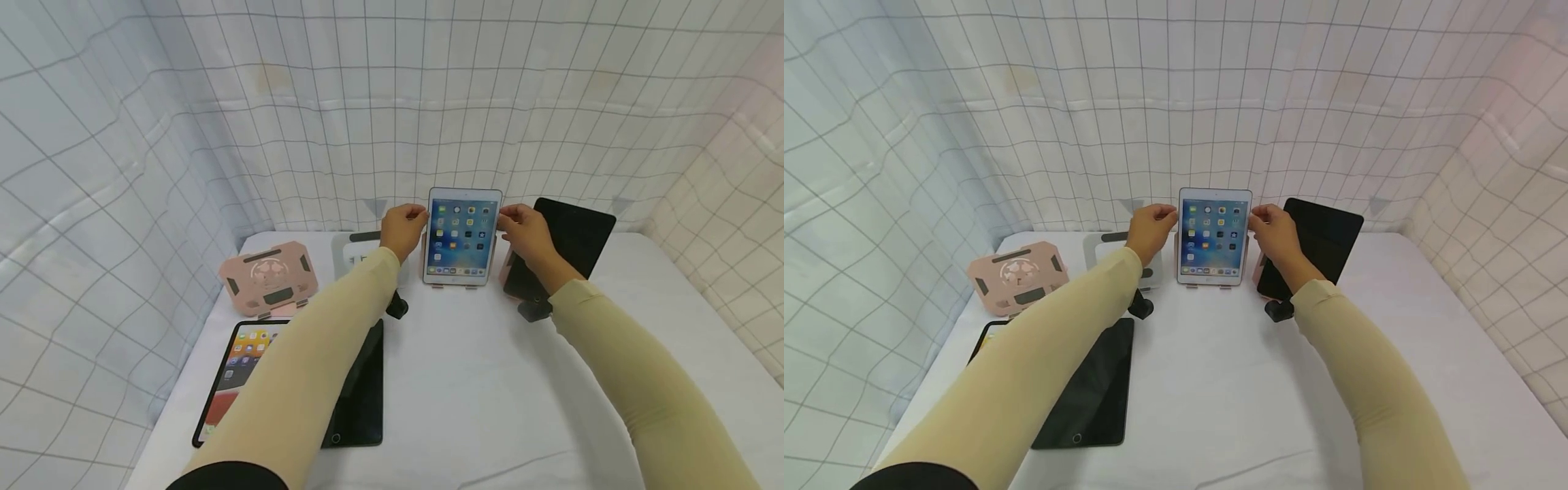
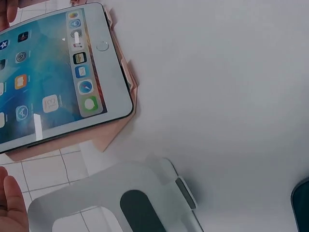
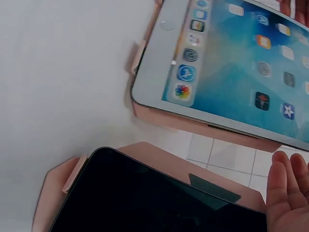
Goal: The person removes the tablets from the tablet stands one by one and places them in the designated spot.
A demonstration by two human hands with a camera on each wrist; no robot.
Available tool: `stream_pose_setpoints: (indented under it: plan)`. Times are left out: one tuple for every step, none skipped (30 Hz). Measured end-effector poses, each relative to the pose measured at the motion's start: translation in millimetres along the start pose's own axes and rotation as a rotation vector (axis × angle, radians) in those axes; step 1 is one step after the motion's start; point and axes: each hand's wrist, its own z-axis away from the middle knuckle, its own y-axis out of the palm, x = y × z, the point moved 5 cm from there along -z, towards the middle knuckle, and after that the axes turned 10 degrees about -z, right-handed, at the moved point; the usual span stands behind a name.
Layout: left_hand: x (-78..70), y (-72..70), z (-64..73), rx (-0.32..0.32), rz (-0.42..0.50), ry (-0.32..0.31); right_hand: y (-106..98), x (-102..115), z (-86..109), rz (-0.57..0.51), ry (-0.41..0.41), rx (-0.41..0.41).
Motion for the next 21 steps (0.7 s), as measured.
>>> stream_pose_setpoints:
  plan:
    - [-1.1, 1.4, 0.9, -0.004, 0.008, -0.003, 2, 0, -0.8, 0.000, -0.003, -0.005]
    - [-1.3, 3.0, 1.2, -0.009, 0.012, -0.009, 4, 0, -0.9, 0.002, -0.003, -0.012]
    - [-1.2, 4.7, 1.3, -0.013, 0.011, -0.013, 5, 0, -1.1, 0.007, -0.005, -0.021]
    - [-1.0, 6.2, 1.1, -0.017, 0.014, -0.019, 6, 0, -1.3, 0.007, -0.008, -0.030]
    - [-0.6, 7.4, 0.7, -0.025, 0.006, -0.022, 7, 0, -1.2, 0.004, -0.010, -0.041]
    - [0.0, 8.3, 0.4, -0.034, 0.003, -0.023, 8, -1, -1.3, -0.002, -0.012, -0.051]
    - [0.3, 8.8, 0.1, -0.042, 0.000, -0.026, 8, -1, -1.3, -0.011, -0.015, -0.059]
    - [1.0, 9.4, -0.2, -0.047, -0.005, -0.031, 8, -2, -1.4, -0.019, -0.018, -0.067]
    - [1.1, 9.6, 0.0, -0.051, -0.008, -0.033, 8, -3, -1.4, -0.027, -0.023, -0.074]
    - [1.7, 10.1, -0.2, -0.051, -0.009, -0.038, 8, -4, -1.3, -0.039, -0.029, -0.080]
    - [2.0, 10.3, -0.4, -0.052, -0.010, -0.038, 8, -6, -1.2, -0.051, -0.034, -0.086]
    - [2.3, 10.5, -0.3, -0.051, -0.008, -0.041, 8, -7, -0.7, -0.060, -0.038, -0.092]
    - [2.5, 10.8, -0.2, -0.049, -0.006, -0.042, 7, -7, -0.3, -0.075, -0.042, -0.099]
    - [2.7, 11.1, 0.1, -0.045, -0.003, -0.044, 7, -8, 0.3, -0.088, -0.046, -0.105]
    - [2.6, 11.3, 0.4, -0.044, -0.004, -0.041, 7, -9, 1.1, -0.098, -0.050, -0.111]
    - [2.8, 11.7, 0.6, -0.040, -0.006, -0.040, 6, -9, 1.8, -0.105, -0.052, -0.119]
    - [2.6, 11.9, 1.1, -0.039, -0.007, -0.038, 6, -9, 2.4, -0.111, -0.054, -0.124]
    - [2.7, 12.1, 1.8, -0.035, -0.007, -0.038, 6, -9, 3.3, -0.118, -0.055, -0.128]
    - [2.9, 12.2, 2.4, -0.034, -0.008, -0.036, 5, -9, 3.9, -0.126, -0.056, -0.129]
    - [3.0, 12.4, 2.8, -0.032, -0.011, -0.030, 5, -8, 4.7, -0.133, -0.056, -0.132]
    - [3.0, 12.5, 3.4, -0.029, -0.013, -0.022, 4, -8, 5.6, -0.137, -0.053, -0.134]
